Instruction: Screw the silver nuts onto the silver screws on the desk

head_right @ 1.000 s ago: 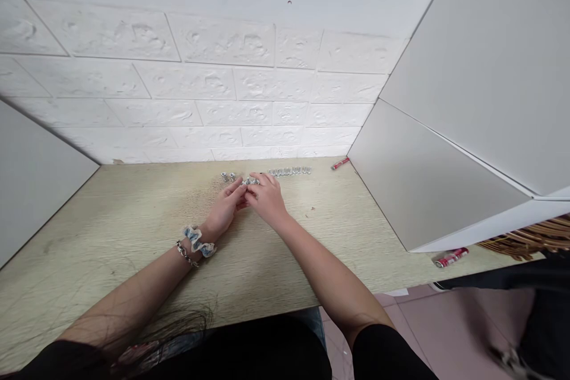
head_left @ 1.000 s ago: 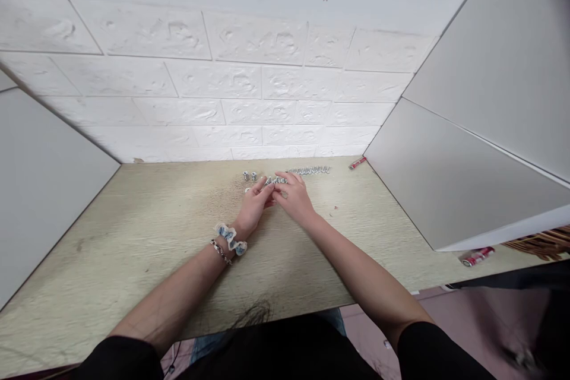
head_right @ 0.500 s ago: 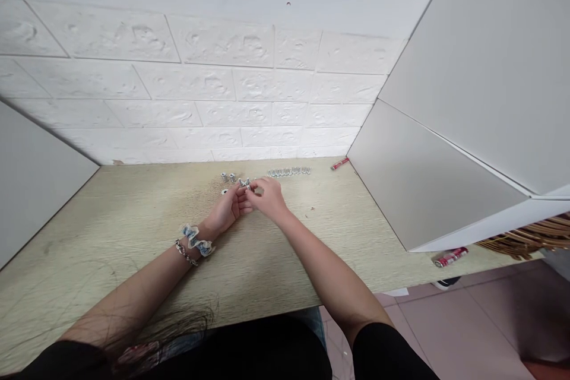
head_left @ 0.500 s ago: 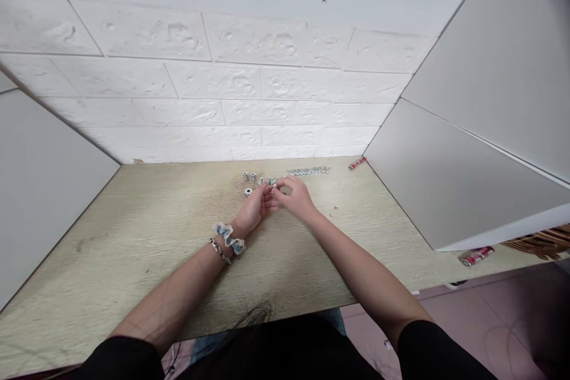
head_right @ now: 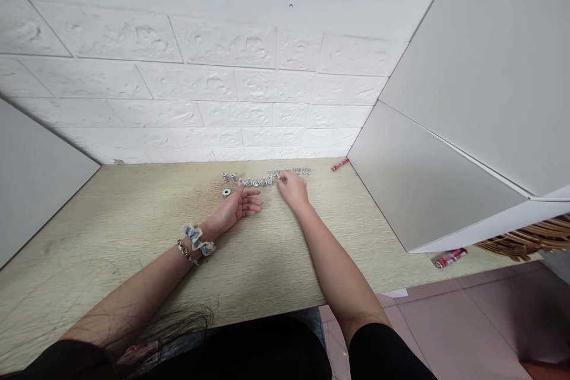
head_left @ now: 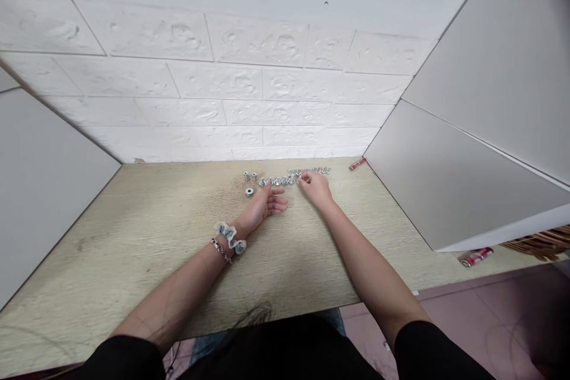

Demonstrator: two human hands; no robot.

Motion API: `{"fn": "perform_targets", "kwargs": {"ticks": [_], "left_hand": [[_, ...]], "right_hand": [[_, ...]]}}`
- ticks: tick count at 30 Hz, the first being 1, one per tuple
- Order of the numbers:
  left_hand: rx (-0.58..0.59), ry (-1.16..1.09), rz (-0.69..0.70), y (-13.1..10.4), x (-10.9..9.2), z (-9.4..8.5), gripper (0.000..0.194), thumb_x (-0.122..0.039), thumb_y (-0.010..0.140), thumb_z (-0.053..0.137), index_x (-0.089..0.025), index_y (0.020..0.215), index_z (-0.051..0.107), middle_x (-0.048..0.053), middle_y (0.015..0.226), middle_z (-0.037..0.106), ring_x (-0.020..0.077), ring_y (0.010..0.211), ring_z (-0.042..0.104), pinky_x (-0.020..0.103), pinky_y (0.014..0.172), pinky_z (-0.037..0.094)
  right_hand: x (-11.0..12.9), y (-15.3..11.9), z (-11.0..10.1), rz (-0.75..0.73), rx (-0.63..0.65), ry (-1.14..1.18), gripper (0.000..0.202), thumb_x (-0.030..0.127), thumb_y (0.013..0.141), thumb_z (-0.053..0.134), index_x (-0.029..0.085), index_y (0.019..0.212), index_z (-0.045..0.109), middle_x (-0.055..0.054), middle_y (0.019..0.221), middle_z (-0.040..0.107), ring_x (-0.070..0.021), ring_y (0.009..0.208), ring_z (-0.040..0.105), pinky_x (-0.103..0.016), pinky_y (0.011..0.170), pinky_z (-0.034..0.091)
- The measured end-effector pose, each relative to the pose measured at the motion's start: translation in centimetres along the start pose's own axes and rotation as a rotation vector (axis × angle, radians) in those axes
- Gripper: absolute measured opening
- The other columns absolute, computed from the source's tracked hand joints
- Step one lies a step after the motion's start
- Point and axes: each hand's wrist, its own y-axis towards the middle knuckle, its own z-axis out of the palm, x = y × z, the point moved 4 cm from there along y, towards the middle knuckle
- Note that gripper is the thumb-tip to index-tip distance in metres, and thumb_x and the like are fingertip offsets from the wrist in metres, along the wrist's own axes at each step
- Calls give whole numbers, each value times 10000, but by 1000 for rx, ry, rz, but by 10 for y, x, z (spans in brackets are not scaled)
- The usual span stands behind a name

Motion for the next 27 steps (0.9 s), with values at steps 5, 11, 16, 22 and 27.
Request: {"fn": "perform_targets", "kwargs": {"ticks": [5,11,16,22,27], "left_hand": [[20,22,17,0,1,1,446,-522,825,442,-124,933,610,94,764,670,137,663,628,247,640,474],[44,162,105,-2,0,4,305,-412,802,507,-134,773,629,70,734,667,126,647,611,239,634,456],[167,409,149,-3,4,10,218,-252,744,504,-154,572,594,45,646,646,135,617,590,264,657,463],[191,536,172,-4,4,9,214,-226,719,468,-165,588,626,30,649,649,144,640,593,267,678,461],[214,561,161,-4,3,9,227,-224,706,456,-169,577,634,28,643,655,143,635,591,258,672,449]], "right_hand": [[-6,2,6,35,21,6,158,264,772,514,196,848,635,-30,887,678,-174,794,593,-322,780,406],[-7,3,8,13,3,57,186,250,778,520,208,917,638,-26,887,691,-170,826,615,-340,833,403],[-3,4,8,3,-1,33,202,236,787,523,212,958,628,-36,892,699,-186,866,622,-408,921,339],[1,1,7,-4,8,40,249,235,790,508,203,1017,606,-42,929,688,-190,872,612,-404,916,347],[7,3,-17,26,-161,138,283,201,785,447,171,1028,589,-55,889,652,-168,805,577,-349,832,406]]}}
